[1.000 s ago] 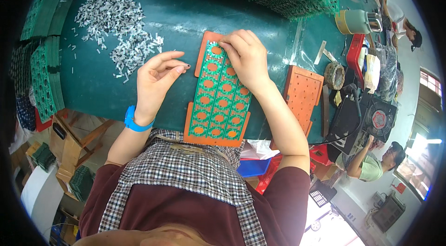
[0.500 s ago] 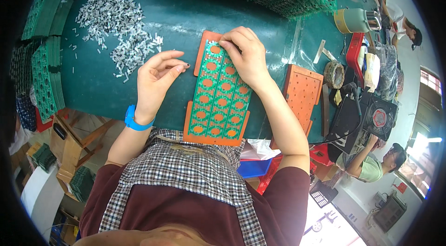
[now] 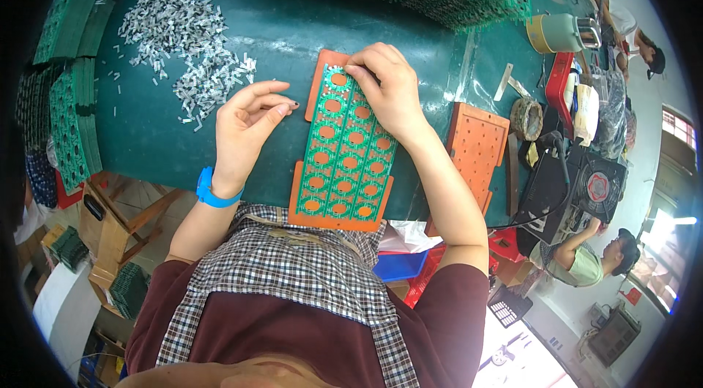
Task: The person inserts small electronic components into a circuit board by hand.
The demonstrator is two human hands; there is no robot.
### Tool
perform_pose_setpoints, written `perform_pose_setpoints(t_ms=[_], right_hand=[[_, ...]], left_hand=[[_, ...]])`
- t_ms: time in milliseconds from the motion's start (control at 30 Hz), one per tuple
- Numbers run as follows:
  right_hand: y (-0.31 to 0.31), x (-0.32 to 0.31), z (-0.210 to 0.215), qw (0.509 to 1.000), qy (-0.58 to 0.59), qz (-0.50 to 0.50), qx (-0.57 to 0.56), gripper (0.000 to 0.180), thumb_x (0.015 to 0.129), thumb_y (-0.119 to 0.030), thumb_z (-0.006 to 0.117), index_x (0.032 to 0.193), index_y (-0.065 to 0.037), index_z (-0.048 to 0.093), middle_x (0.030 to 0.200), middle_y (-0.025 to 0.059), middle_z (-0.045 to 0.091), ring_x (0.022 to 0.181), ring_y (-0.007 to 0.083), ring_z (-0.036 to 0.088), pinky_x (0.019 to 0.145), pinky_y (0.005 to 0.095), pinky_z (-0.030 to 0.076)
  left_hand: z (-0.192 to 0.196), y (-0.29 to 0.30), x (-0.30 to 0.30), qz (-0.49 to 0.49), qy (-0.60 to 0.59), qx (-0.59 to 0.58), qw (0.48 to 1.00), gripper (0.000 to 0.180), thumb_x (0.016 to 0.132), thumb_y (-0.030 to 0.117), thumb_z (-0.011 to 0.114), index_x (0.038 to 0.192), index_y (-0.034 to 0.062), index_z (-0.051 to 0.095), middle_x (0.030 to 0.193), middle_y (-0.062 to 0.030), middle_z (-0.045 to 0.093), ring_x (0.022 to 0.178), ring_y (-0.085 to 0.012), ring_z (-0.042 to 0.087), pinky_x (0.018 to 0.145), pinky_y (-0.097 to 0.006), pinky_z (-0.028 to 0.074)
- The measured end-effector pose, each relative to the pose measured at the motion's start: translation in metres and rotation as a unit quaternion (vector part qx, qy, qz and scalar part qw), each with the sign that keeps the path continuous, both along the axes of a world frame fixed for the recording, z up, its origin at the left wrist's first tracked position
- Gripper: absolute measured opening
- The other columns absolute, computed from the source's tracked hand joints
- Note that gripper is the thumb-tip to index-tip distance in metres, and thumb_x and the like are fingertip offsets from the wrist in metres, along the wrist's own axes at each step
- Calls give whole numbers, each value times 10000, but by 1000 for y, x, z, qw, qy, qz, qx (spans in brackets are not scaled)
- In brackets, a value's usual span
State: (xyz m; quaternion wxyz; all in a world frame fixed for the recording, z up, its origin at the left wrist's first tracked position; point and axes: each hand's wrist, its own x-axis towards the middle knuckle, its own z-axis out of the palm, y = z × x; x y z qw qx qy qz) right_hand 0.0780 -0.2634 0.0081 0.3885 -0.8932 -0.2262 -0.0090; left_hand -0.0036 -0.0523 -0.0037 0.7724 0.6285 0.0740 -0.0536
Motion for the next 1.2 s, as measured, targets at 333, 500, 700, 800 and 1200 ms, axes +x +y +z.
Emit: perform_pose_setpoints(t_ms=[333, 500, 700, 800, 1200], right_hand=[[3, -1, -2, 1000, -5, -12, -3, 25, 822, -66, 630, 833, -44, 631, 810, 74, 593, 809, 261, 570, 729, 356, 452], [4, -3, -4, 997, -61, -10, -37, 32, 813, -72, 641, 836, -53, 628, 793, 73, 582, 784, 259, 567, 700, 359, 461], [2, -11, -4, 970, -204, 40, -129, 93, 763, -79, 674, 848, -77, 636, 847, 36, 602, 777, 216, 581, 678, 335, 475], [5, -18, 5, 942, -251, 43, -216, 201, 747, -115, 698, 940, -92, 650, 899, 31, 606, 822, 210, 591, 705, 353, 466], [12, -50, 20, 995, 72, 31, 66, 92, 810, -49, 654, 896, -17, 639, 819, 112, 629, 782, 271, 624, 677, 353, 492]], left_hand=[[0, 0, 0, 1, -6, 3, 1000, 254, 871, -31, 605, 1124, -45, 599, 933, -112, 697, 897, -138, 665, 770, -247, 521], [-1, 0, 0, 1, -8, 1, 1000, 254, 871, -31, 604, 1124, -44, 599, 929, -112, 698, 899, -140, 666, 773, -248, 522], [0, 0, 1, -3, -7, 4, 1000, 255, 872, -30, 605, 1126, -47, 596, 929, -115, 697, 904, -143, 665, 776, -252, 525], [5, 1, -1, -8, 5, -16, 1000, 264, 875, -25, 606, 1137, -46, 590, 935, -114, 695, 913, -144, 663, 781, -251, 525], [17, -12, -8, -71, -122, 307, 941, 380, 811, 46, 680, 1179, 47, 586, 927, -68, 658, 835, -186, 616, 736, -307, 499]])
